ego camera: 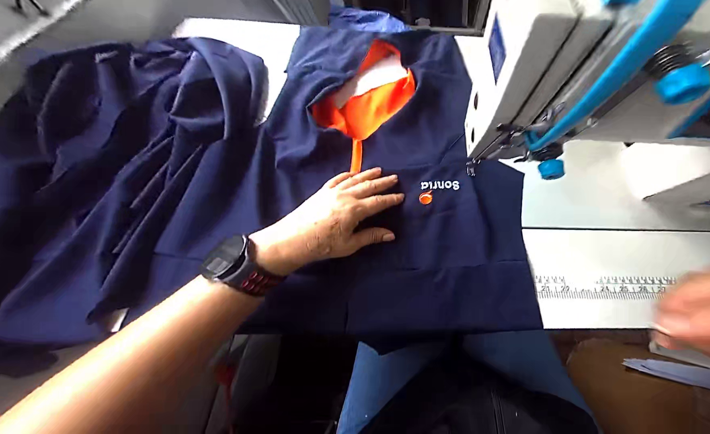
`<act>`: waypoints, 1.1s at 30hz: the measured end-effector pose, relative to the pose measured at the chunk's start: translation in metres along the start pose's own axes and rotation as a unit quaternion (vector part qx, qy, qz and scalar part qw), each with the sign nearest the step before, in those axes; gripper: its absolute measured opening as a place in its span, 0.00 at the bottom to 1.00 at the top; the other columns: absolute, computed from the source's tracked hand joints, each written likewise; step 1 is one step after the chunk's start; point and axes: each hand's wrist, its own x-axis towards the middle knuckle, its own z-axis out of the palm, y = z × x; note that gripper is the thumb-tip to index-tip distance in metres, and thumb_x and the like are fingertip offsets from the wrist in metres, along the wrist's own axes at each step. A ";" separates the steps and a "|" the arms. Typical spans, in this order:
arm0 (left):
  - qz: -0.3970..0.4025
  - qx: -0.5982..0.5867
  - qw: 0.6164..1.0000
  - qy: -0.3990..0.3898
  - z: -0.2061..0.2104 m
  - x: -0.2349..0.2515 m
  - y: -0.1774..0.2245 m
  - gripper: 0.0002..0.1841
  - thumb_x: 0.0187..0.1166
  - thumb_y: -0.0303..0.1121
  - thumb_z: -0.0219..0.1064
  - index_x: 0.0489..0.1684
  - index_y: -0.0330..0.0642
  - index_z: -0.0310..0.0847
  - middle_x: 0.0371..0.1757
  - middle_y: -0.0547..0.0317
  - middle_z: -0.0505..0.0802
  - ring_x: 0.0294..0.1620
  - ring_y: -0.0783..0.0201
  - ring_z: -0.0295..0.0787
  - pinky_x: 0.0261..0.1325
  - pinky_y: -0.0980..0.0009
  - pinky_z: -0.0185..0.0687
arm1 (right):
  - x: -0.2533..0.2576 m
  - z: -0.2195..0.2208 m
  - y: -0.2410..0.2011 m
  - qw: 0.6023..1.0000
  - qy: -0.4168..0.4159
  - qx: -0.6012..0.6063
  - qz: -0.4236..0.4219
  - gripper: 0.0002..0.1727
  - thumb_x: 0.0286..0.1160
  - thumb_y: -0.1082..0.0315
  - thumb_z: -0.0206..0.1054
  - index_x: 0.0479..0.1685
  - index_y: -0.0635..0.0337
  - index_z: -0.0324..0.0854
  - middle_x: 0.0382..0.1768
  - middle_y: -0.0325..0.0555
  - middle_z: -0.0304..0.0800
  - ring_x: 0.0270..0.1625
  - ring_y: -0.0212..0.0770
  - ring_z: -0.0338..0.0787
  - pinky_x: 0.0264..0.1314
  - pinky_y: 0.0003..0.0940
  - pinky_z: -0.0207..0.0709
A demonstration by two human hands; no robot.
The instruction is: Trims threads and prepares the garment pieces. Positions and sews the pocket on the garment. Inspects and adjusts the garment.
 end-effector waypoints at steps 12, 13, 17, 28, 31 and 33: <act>0.072 -0.030 0.995 0.058 0.013 0.008 -0.025 0.39 0.76 0.67 0.56 0.63 0.38 0.88 0.72 0.43 0.88 0.81 0.43 0.77 0.81 0.39 0.65 | 0.137 0.146 0.040 0.988 -0.047 0.144 0.023 0.08 0.75 0.76 0.65 0.41 0.65 0.91 0.41 0.41 0.92 0.46 0.25 0.89 0.51 0.18 0.83; 0.069 -0.026 0.996 0.051 0.013 0.007 -0.024 0.41 0.74 0.70 0.55 0.64 0.38 0.87 0.73 0.42 0.87 0.82 0.43 0.76 0.82 0.38 0.64 | 0.131 0.143 0.035 0.983 -0.074 0.162 0.035 0.08 0.75 0.76 0.65 0.41 0.64 0.91 0.41 0.39 0.92 0.46 0.25 0.89 0.49 0.18 0.84; 0.059 -0.017 0.998 0.017 0.007 0.005 -0.019 0.48 0.65 0.73 0.60 0.68 0.35 0.84 0.77 0.40 0.83 0.85 0.40 0.71 0.85 0.37 0.58 | 0.116 0.122 0.034 0.972 -0.061 0.221 0.056 0.08 0.77 0.77 0.65 0.44 0.64 0.90 0.45 0.40 0.94 0.49 0.29 0.92 0.52 0.22 0.88; 0.084 0.029 0.987 0.132 -0.011 -0.005 -0.014 0.26 0.79 0.57 0.59 0.33 0.42 0.92 0.39 0.54 0.92 0.45 0.54 0.87 0.47 0.58 0.78 | 0.104 0.096 0.018 0.999 0.025 0.015 -0.036 0.09 0.84 0.67 0.62 0.46 0.55 0.89 0.48 0.34 0.92 0.55 0.27 0.90 0.58 0.21 0.87; 0.074 0.024 0.989 0.126 -0.015 -0.005 -0.008 0.24 0.80 0.55 0.59 0.30 0.46 0.92 0.37 0.58 0.91 0.43 0.58 0.87 0.44 0.62 0.78 | 0.100 0.081 0.020 0.994 0.105 -0.030 -0.019 0.08 0.84 0.65 0.65 0.50 0.50 0.89 0.47 0.30 0.89 0.49 0.24 0.90 0.51 0.18 0.87; 0.056 0.006 0.992 0.115 -0.009 0.002 -0.001 0.27 0.80 0.59 0.58 0.42 0.44 0.92 0.50 0.52 0.93 0.55 0.52 0.88 0.53 0.55 0.82 | 0.101 0.083 0.020 0.990 0.133 -0.043 -0.025 0.08 0.82 0.67 0.67 0.53 0.52 0.88 0.46 0.31 0.89 0.44 0.23 0.90 0.46 0.16 0.88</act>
